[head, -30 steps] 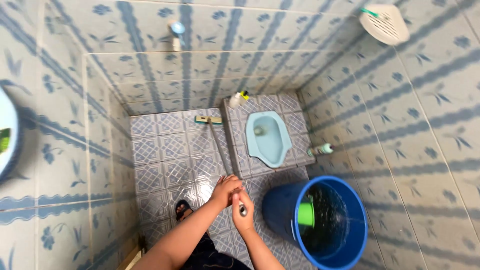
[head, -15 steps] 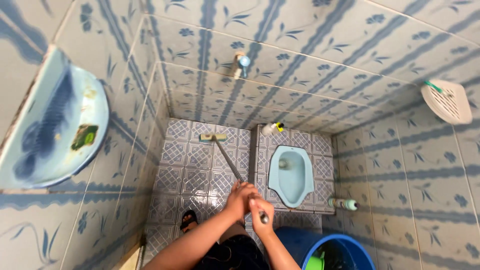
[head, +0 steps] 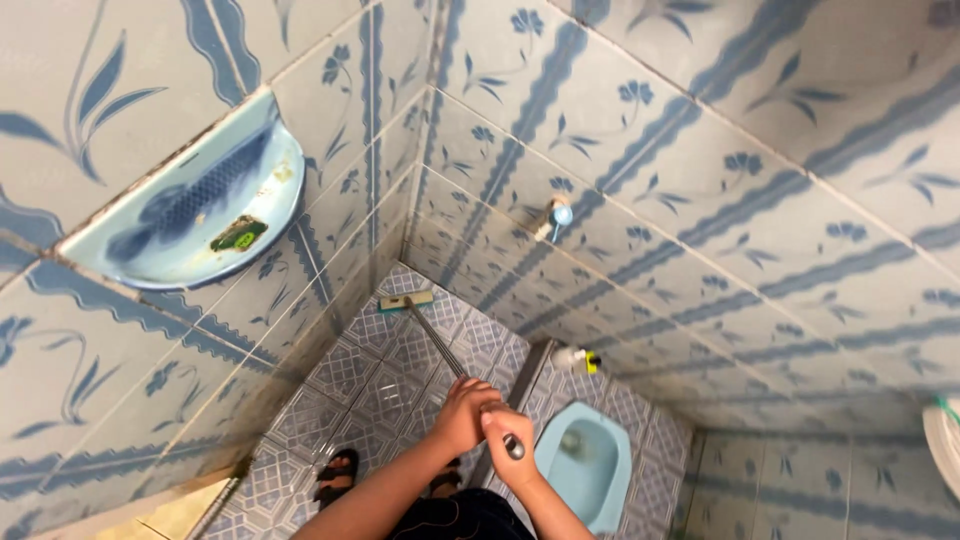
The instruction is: Cleaning a bathroom floor and around a squat toilet using a brush and water.
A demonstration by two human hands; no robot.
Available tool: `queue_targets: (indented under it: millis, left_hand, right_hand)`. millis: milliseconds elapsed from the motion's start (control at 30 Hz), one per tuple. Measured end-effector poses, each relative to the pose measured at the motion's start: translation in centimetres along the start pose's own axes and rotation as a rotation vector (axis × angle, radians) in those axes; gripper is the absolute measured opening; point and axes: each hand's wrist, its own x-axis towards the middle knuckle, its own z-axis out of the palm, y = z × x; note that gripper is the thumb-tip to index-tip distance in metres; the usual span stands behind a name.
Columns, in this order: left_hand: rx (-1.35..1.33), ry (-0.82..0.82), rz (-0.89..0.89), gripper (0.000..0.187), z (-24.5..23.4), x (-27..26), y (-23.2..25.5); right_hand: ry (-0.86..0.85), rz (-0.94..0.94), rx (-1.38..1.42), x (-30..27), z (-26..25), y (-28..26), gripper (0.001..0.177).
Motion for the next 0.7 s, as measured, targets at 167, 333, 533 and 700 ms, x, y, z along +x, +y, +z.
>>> queue_targets:
  millis: [167, 333, 533, 700]
  left_hand:
    - [0.003, 0.139, -0.023, 0.025, 4.5, 2.7, -2.4]
    - [0.0, 0.219, -0.056, 0.021, 5.7, 4.4, 3.1]
    - [0.057, 0.141, -0.15, 0.014, 7.6, 3.8, 4.4]
    - [0.013, 0.313, -0.067, 0.021, 10.9, 3.1, -0.7]
  right_hand:
    - [-0.165, -0.028, -0.075, 0.3, -4.0, 5.1, 0.029]
    - [-0.13, -0.019, 0.046, 1.9, -8.4, 2.4, 0.014]
    - [-0.265, 0.138, 0.067, 1.4, -11.1, 2.9, 0.026]
    - [-0.374, -0.161, 0.041, 1.4, -9.8, 4.4, 0.021]
